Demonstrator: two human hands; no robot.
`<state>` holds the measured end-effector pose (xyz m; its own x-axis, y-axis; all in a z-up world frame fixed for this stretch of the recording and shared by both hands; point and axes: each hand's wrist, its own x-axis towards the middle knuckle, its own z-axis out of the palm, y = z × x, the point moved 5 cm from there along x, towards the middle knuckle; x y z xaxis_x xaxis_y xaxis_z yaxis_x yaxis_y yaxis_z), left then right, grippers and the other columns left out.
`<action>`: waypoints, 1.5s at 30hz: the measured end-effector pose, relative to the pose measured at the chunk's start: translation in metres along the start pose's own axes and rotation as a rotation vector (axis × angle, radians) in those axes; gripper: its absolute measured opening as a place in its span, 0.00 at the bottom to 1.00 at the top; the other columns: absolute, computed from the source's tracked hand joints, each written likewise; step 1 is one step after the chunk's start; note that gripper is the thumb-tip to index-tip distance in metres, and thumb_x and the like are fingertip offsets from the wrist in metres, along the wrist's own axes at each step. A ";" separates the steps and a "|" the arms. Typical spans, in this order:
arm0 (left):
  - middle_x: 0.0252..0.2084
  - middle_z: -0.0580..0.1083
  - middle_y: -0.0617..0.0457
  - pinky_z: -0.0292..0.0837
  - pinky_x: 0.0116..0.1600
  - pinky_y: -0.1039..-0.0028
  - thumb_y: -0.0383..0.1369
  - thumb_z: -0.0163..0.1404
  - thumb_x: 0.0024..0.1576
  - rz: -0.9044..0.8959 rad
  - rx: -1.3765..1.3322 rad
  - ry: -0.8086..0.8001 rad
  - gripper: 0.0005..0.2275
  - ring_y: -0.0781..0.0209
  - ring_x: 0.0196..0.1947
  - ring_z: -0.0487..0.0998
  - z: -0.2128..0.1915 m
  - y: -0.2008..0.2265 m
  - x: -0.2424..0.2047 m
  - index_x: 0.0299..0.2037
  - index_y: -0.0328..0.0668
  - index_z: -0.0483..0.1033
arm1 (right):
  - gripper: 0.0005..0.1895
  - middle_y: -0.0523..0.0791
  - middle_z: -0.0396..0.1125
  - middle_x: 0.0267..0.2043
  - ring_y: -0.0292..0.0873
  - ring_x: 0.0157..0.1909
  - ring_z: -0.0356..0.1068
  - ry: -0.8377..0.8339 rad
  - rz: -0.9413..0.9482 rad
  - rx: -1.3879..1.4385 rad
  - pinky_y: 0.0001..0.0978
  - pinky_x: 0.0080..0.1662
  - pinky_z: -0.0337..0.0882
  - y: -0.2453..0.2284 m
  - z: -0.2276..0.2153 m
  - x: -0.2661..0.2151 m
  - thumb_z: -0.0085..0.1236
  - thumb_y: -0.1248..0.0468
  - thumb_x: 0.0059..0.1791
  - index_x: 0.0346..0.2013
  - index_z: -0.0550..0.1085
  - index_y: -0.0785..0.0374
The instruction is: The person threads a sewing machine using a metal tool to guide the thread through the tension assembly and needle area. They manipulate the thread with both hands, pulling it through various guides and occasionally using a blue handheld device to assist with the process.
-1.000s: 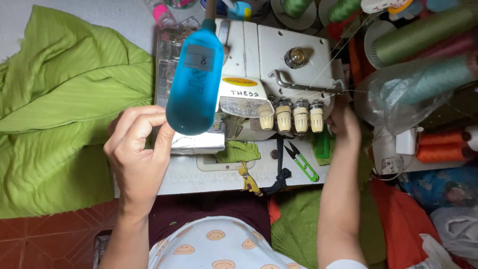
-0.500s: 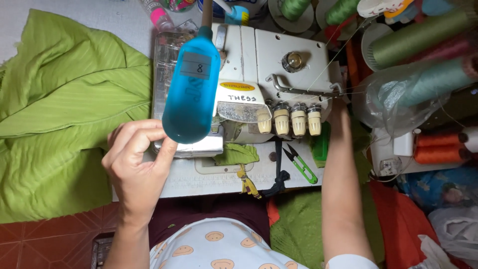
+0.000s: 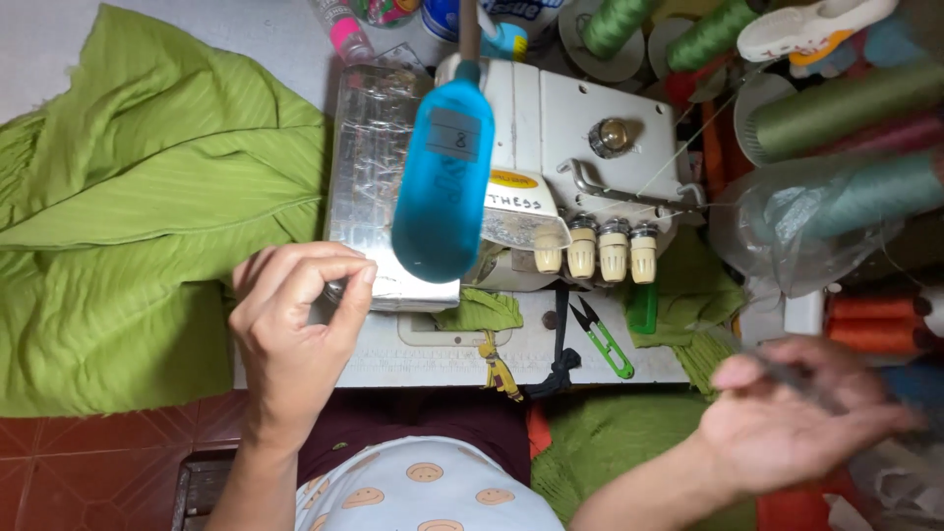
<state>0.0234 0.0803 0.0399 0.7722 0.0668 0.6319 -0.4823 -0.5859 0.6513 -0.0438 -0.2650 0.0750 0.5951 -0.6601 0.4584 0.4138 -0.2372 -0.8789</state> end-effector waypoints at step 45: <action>0.64 0.70 0.46 0.51 0.73 0.53 0.40 0.49 0.65 0.439 0.037 -0.050 0.18 0.40 0.67 0.68 -0.047 0.067 0.055 0.62 0.42 0.64 | 0.05 0.43 0.67 0.26 0.48 0.31 0.64 -0.599 -0.559 -0.146 0.38 0.43 0.69 -0.007 0.114 -0.086 0.53 0.69 0.46 0.28 0.69 0.57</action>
<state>0.0138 0.0830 0.1382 0.5166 -0.2337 0.8237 -0.7547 -0.5787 0.3091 -0.0192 -0.1258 0.0565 0.6112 0.0635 0.7889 0.6883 -0.5348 -0.4902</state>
